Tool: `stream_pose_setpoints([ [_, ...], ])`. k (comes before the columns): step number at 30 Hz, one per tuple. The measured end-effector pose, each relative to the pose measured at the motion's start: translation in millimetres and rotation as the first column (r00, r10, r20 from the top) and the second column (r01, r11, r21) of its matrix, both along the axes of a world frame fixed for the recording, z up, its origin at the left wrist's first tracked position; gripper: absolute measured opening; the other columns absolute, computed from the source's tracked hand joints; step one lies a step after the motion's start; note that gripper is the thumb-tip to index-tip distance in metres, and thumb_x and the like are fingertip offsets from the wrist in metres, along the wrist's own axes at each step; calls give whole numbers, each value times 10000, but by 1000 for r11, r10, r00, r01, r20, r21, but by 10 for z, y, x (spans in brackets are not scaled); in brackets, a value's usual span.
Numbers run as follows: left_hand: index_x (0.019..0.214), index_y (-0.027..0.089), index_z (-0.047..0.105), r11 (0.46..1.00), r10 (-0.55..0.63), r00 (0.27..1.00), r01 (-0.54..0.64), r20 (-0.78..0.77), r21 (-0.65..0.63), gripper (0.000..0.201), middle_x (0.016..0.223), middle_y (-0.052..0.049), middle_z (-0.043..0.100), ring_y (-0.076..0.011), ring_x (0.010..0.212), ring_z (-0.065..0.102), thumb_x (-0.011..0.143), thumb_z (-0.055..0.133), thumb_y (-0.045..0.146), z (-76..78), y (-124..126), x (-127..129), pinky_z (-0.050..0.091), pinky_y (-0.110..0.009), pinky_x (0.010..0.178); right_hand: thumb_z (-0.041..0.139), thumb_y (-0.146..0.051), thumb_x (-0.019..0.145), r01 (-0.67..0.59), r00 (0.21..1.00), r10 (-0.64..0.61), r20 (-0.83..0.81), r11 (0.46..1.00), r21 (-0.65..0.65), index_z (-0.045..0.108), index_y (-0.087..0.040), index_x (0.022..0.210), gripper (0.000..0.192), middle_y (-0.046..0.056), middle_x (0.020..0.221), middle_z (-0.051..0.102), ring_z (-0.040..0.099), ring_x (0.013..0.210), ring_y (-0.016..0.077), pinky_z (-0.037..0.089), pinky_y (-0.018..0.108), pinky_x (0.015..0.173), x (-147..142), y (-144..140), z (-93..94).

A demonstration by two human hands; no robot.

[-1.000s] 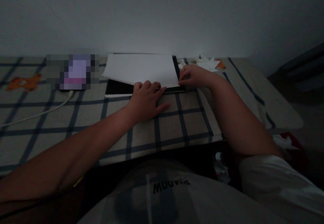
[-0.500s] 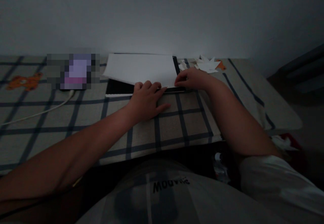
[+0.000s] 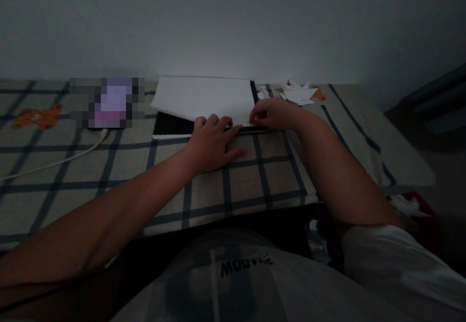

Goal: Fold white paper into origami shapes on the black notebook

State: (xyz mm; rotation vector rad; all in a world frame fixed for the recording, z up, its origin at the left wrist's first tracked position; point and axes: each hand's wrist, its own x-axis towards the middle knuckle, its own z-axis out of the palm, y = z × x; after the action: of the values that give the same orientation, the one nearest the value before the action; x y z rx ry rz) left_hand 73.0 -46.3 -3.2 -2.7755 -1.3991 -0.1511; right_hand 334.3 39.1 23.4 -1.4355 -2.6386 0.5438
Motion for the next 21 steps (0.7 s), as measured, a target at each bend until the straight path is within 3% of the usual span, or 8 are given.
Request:
stream_pose_setpoints([
  [5,1748,258,600,1000,-9,1000,9,-2,10,748,1644,-194,660,-465,1407,581,1135,528,680,-6,16,-6,402,-615,1155,657,-171,985,-130,991,130,11,990,62,947,-269,1205,377,92,1144,835,720,1000,230,524,369,945,-29,-18,-5],
  [11,1755,253,592,1000,-10,999,10,-30,8,761,1658,-193,655,-459,1410,586,1136,530,692,15,25,-5,405,-597,1147,652,-187,951,-157,987,158,-9,985,69,953,-260,1207,402,79,1073,831,722,976,224,529,382,950,-36,-65,-8],
  [16,1752,260,593,1000,-5,999,5,-40,-3,764,1659,-186,653,-455,1407,585,1135,517,705,39,22,0,397,-588,1146,672,-282,976,-128,991,126,38,991,51,937,-204,994,277,91,999,842,743,975,244,522,384,928,-15,-78,40],
  [21,1740,248,604,1000,-4,1000,4,-30,-3,755,1658,-190,649,-463,1420,582,1131,522,687,32,19,-3,393,-582,1149,753,-361,962,16,997,-17,69,1000,25,891,-206,884,221,83,894,829,710,842,234,493,370,789,37,-113,125],
])
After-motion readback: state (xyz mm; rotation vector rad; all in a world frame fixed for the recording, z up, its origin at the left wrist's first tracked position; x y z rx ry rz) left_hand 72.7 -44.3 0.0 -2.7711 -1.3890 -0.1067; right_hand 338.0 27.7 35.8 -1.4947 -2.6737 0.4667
